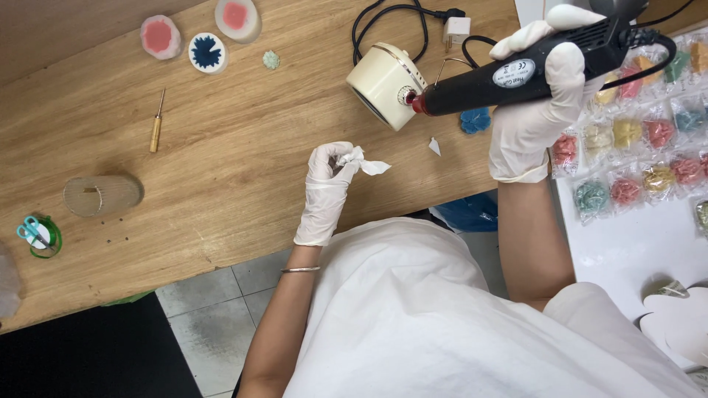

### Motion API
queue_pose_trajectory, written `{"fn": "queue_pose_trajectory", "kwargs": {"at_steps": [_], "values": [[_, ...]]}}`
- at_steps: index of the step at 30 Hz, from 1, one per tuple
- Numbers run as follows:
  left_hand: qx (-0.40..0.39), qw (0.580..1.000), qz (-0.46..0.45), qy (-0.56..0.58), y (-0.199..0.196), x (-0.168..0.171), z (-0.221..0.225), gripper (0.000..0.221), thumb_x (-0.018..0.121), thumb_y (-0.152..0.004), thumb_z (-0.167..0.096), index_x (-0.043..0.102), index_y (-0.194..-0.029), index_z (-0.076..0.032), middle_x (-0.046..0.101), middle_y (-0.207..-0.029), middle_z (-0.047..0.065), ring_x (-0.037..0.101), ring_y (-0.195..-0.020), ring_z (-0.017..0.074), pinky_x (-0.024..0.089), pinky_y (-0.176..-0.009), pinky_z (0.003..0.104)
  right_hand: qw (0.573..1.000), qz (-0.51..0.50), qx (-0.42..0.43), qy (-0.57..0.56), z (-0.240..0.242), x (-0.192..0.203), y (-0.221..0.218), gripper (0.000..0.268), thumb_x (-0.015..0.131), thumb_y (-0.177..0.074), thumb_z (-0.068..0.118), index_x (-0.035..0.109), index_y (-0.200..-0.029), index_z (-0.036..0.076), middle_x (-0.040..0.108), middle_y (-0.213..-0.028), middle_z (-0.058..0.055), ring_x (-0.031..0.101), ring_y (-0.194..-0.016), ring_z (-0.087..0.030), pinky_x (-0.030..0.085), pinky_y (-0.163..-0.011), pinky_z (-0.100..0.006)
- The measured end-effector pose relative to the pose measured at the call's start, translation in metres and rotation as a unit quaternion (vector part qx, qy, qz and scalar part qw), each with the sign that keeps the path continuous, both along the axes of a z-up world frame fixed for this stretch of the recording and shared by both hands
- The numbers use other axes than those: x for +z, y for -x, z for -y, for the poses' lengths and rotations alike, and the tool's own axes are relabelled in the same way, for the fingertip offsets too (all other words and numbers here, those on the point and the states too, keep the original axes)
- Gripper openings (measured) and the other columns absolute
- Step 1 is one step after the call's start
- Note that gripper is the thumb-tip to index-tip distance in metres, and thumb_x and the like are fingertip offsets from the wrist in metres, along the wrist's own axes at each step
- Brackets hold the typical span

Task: Clean and prepare a small electric melting pot and other studio equipment using a heat gun and wipes.

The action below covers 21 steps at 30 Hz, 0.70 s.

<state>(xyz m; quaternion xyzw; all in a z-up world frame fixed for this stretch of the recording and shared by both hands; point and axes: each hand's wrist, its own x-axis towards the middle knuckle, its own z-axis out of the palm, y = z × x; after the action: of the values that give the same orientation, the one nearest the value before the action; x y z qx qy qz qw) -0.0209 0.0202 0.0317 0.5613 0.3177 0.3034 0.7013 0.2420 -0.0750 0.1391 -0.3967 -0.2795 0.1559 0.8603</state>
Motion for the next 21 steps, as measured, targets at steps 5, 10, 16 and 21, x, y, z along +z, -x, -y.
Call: {"fn": "queue_pose_trajectory", "kwargs": {"at_steps": [5, 10, 16, 21], "values": [[-0.022, 0.997, -0.069, -0.026, -0.008, 0.012, -0.001, 0.024, 0.065, -0.094, 0.011, 0.059, -0.113, -0.002, 0.059, -0.118, 0.008, 0.068, -0.105, 0.0140, 0.058, -0.094, 0.027, 0.999, -0.043, -0.016, -0.018, 0.011, -0.015, 0.001, 0.036, 0.067, -0.105, 0.023, 0.055, -0.132, 0.002, 0.062, -0.096, -0.015, 0.064, -0.087, -0.026, 0.054, -0.081, -0.041], [-0.050, 0.985, -0.063, -0.151, -0.021, 0.003, -0.006, 0.025, 0.065, -0.093, 0.014, 0.061, -0.111, -0.003, 0.047, -0.122, 0.009, 0.069, -0.103, 0.0151, 0.061, -0.092, 0.027, 0.998, -0.058, -0.035, -0.020, 0.019, -0.031, -0.007, 0.039, 0.069, -0.107, 0.024, 0.054, -0.136, 0.001, 0.063, -0.098, -0.016, 0.061, -0.085, -0.026, 0.053, -0.083, -0.042], [-0.016, 0.950, -0.101, -0.296, -0.045, 0.010, -0.018, 0.023, 0.070, -0.091, 0.014, 0.060, -0.105, -0.003, 0.041, -0.118, 0.011, 0.063, -0.098, 0.0170, 0.057, -0.088, 0.030, 0.996, -0.061, -0.055, -0.032, 0.020, -0.029, -0.020, 0.039, 0.068, -0.105, 0.028, 0.057, -0.131, 0.000, 0.063, -0.098, -0.013, 0.064, -0.087, -0.027, 0.054, -0.082, -0.042], [-0.068, 0.958, -0.099, -0.260, -0.057, 0.011, -0.034, 0.020, 0.065, -0.095, 0.009, 0.061, -0.106, -0.008, 0.046, -0.116, 0.011, 0.059, -0.099, 0.0176, 0.061, -0.083, 0.029, 0.997, -0.039, -0.052, -0.047, 0.018, -0.036, -0.038, 0.035, 0.068, -0.109, 0.028, 0.058, -0.132, 0.004, 0.061, -0.098, -0.012, 0.060, -0.087, -0.023, 0.052, -0.084, -0.041]]}}
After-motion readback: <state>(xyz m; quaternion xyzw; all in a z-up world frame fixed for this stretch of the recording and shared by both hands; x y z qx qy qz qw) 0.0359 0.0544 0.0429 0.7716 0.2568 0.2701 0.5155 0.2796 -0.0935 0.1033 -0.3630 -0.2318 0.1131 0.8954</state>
